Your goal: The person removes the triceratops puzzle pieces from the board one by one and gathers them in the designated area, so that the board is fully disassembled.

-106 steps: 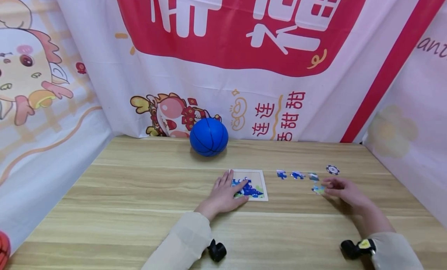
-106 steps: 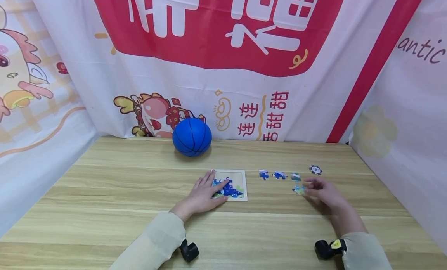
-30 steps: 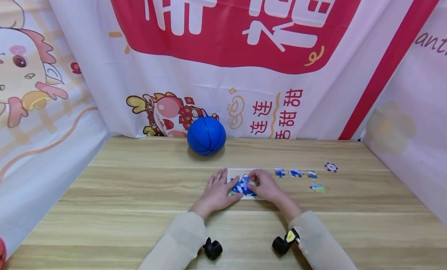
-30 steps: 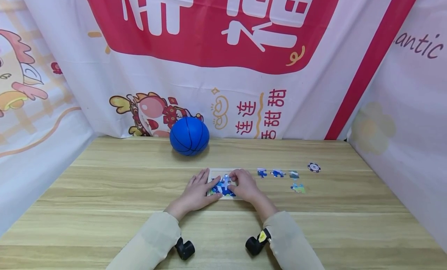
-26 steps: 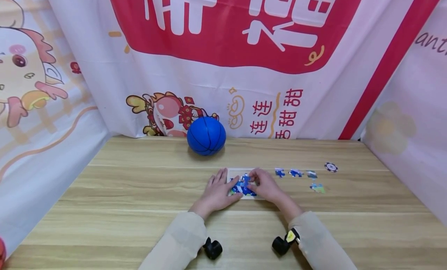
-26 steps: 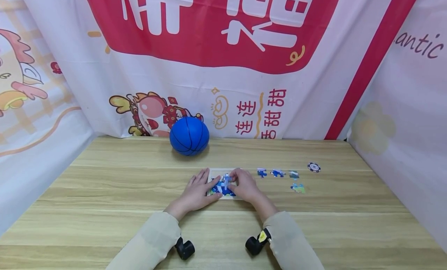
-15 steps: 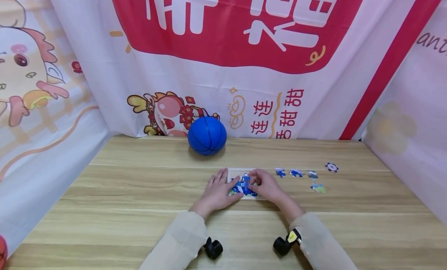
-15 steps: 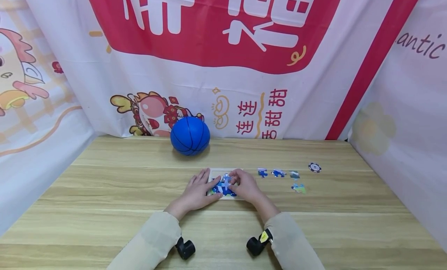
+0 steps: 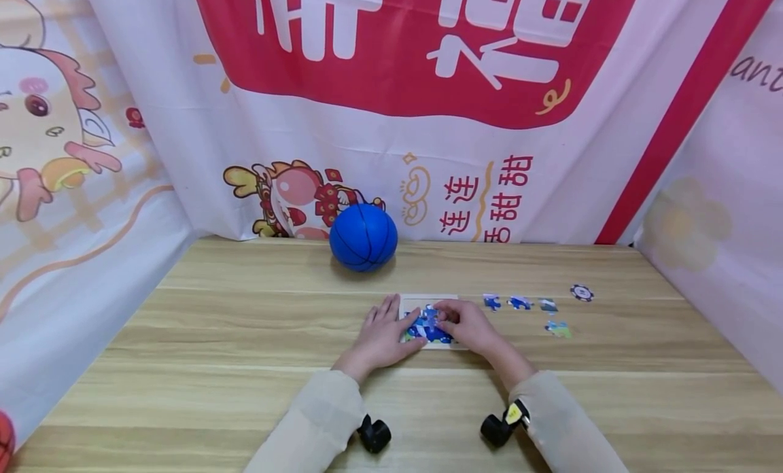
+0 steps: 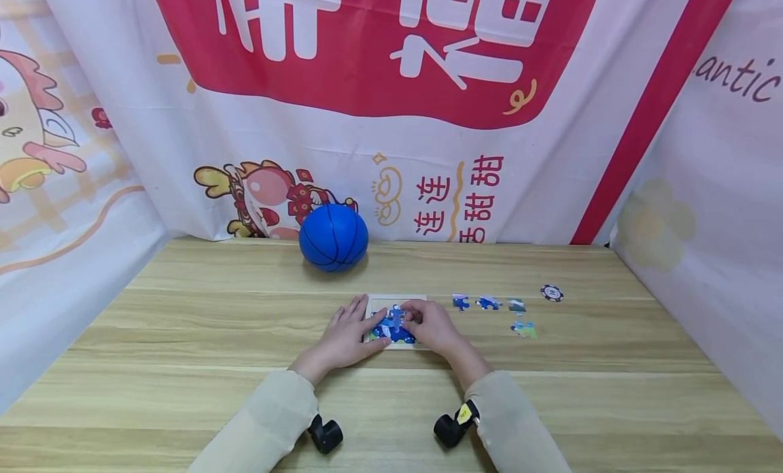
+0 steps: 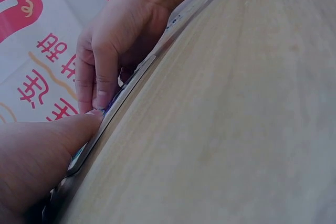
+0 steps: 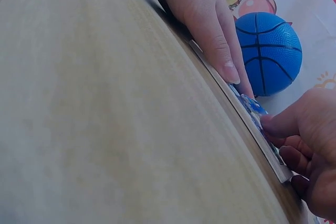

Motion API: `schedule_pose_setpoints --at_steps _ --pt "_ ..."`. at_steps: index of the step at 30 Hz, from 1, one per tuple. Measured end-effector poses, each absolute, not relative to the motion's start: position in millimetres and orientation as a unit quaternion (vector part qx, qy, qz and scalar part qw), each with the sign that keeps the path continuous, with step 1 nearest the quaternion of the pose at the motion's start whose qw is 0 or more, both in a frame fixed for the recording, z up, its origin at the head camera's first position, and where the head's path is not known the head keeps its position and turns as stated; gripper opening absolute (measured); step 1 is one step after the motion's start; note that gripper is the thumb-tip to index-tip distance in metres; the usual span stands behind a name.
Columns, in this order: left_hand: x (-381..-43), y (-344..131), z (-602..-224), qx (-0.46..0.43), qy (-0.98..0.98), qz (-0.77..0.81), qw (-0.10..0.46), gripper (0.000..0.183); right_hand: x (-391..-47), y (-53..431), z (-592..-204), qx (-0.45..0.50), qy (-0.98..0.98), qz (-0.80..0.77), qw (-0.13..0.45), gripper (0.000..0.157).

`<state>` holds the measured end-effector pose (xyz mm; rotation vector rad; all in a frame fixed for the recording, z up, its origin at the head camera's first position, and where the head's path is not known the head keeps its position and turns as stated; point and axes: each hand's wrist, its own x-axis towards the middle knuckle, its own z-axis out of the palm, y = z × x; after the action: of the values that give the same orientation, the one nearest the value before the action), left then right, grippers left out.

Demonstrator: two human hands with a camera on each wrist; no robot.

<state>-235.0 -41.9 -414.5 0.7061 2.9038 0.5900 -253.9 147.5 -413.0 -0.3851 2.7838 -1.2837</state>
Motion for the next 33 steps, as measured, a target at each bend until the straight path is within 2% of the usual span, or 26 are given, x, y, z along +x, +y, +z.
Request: schedule_pose_setpoints --at_steps 10,17,25,33 --pt "-234 -41 -415 0.232 0.952 0.196 0.046 0.061 -255 162 -406 -0.136 0.892 -0.430 0.029 0.030" --pt "-233 -41 -413 0.227 0.952 0.200 0.051 0.061 -251 191 -386 -0.098 0.879 -0.465 0.042 0.030" --pt "-233 -42 -414 0.226 0.953 0.198 0.046 0.061 -238 242 -369 -0.125 0.869 -0.479 0.012 0.033" --pt "-233 -41 -414 0.223 0.953 0.197 0.048 0.061 -225 293 -368 -0.133 0.887 -0.441 -0.028 0.032"
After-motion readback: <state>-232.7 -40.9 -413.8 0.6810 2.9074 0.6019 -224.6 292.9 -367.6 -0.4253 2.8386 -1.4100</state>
